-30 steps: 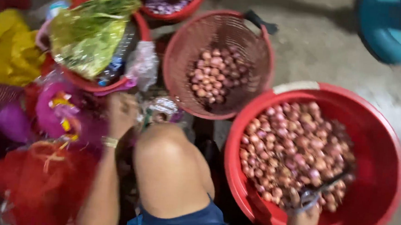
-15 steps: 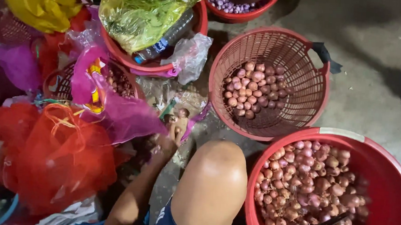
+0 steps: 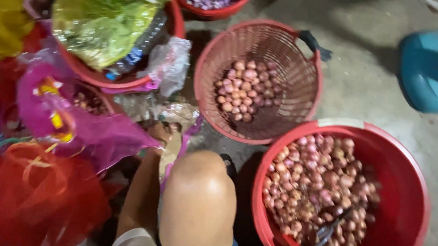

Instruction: Trimming the roots and tops of shallots using a pair of scissors while sitting on the floor.

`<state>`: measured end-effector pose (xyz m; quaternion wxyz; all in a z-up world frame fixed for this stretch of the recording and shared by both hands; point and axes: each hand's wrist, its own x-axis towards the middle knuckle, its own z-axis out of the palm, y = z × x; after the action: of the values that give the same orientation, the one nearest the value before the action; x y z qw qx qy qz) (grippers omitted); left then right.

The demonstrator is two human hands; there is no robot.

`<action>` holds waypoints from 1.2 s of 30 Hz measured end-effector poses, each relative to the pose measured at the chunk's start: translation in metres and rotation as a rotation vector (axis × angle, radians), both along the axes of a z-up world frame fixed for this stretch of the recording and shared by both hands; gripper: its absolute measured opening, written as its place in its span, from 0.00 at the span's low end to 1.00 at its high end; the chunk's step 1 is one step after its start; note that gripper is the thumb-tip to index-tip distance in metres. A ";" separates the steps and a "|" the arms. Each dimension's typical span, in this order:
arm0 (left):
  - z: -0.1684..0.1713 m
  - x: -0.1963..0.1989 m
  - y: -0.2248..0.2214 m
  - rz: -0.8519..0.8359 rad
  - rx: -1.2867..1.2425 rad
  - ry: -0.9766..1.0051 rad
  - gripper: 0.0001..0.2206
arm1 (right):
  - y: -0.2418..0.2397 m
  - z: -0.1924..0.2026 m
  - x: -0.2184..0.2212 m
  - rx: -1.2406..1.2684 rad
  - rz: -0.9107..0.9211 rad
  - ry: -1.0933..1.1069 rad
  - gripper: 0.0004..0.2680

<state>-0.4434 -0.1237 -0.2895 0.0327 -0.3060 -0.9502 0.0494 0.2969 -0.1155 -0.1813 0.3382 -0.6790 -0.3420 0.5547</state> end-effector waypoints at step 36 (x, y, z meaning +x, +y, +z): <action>0.175 0.119 0.064 -0.277 0.766 -1.341 0.21 | -0.024 0.321 -0.065 0.097 -0.416 0.692 0.09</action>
<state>-0.3241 -0.0595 -0.1144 -0.4389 -0.3536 -0.6709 -0.4818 0.2317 -0.1398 0.1395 0.5700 -0.4903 -0.0891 0.6533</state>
